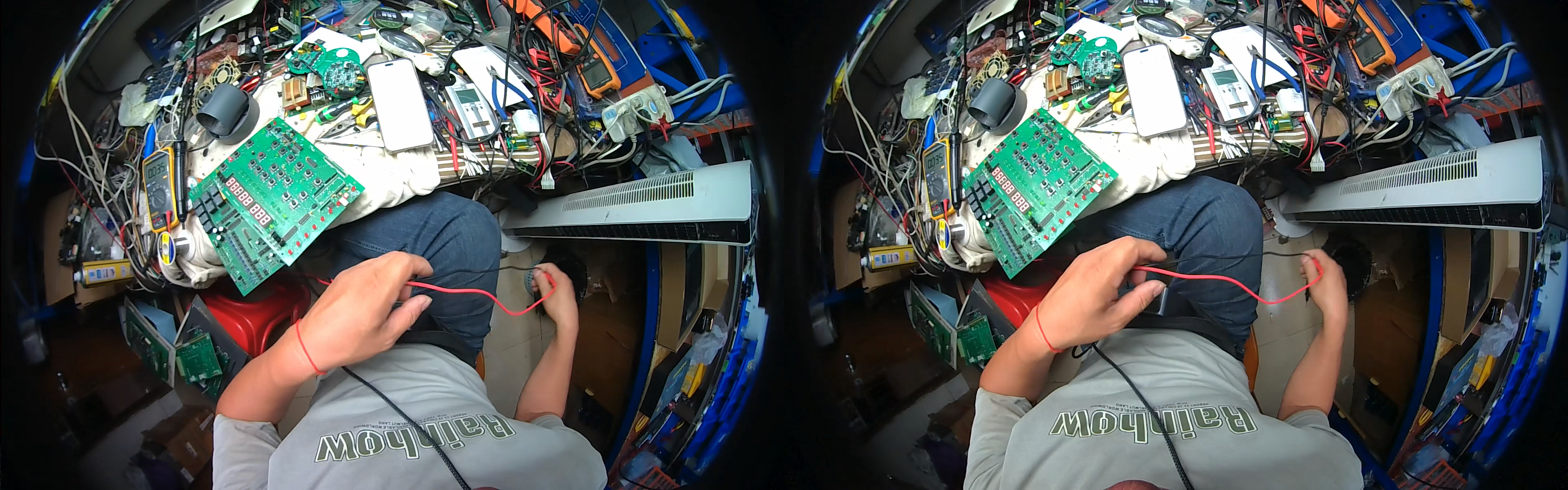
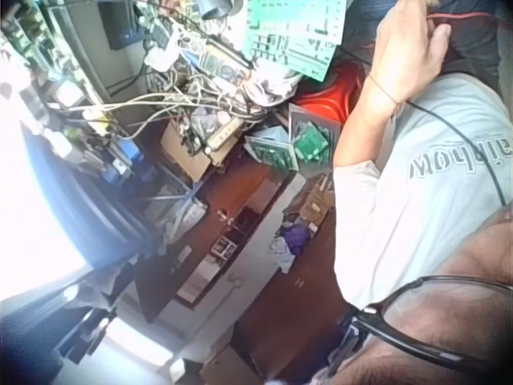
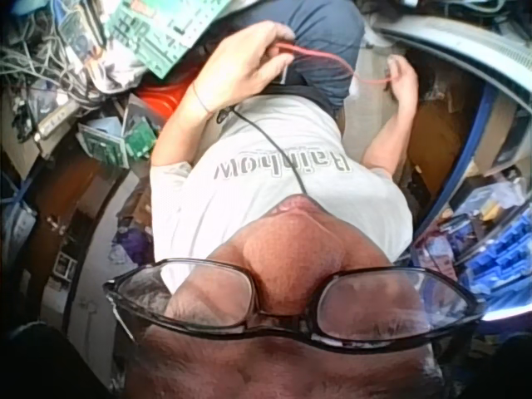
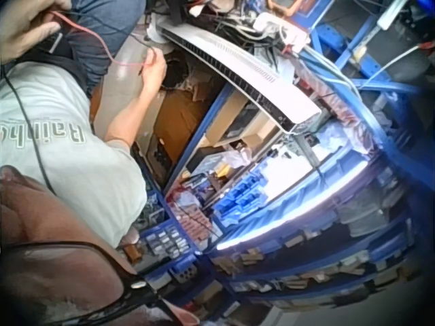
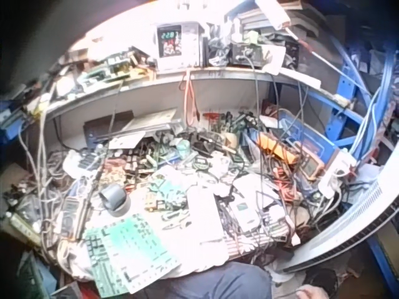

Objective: The person uses a multimeter to test points on a green circuit board with seven-segment displays. They hold the board with one hand and touch probes to various test points with the other, observing readings on the multimeter. The person briefly moves a phone aside to access the board.

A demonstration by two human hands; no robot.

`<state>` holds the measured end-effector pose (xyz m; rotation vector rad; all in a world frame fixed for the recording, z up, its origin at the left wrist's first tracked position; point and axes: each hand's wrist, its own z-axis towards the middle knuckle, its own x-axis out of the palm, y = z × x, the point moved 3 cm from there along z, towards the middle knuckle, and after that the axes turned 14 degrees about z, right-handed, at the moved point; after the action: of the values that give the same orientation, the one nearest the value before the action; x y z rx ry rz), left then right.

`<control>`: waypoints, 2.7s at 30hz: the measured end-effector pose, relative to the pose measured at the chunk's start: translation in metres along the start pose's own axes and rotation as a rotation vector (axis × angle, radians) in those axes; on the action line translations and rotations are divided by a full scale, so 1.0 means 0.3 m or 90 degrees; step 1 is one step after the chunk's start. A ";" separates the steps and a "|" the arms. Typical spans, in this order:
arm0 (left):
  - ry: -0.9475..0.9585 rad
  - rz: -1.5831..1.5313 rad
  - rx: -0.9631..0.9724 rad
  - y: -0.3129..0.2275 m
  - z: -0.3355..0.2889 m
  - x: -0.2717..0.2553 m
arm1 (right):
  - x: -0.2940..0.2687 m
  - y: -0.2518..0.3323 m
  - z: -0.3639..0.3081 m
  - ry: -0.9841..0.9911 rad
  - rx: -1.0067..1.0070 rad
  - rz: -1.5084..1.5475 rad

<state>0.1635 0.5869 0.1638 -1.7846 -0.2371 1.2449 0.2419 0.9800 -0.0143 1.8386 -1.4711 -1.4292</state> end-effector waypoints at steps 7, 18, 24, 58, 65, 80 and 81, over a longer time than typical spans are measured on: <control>-0.080 0.133 0.157 -0.072 -0.010 0.002 | 0.038 0.115 -0.086 0.048 -0.004 -0.272; -0.131 0.084 0.216 -0.120 0.031 0.047 | 0.269 0.664 -0.264 0.298 -0.509 0.228; -0.169 0.075 0.178 -0.101 0.017 -0.032 | 0.292 0.685 -0.205 0.261 -0.345 0.207; -0.257 0.180 0.248 0.021 0.079 -0.163 | 0.459 1.092 -0.187 0.512 -0.986 0.423; -0.330 0.167 0.266 0.105 0.084 -0.183 | 0.564 1.093 -0.165 0.453 -0.992 0.465; -0.526 0.115 0.087 0.364 0.009 -0.550 | 0.540 1.145 0.177 0.143 -0.639 0.563; -0.554 0.072 0.047 0.387 0.013 -0.578 | 0.572 1.146 0.212 0.141 -0.579 0.522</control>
<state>0.0411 0.4193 0.1868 -1.1055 -0.5692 2.0266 0.0063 0.7170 0.1500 0.6756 -0.9873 -1.1096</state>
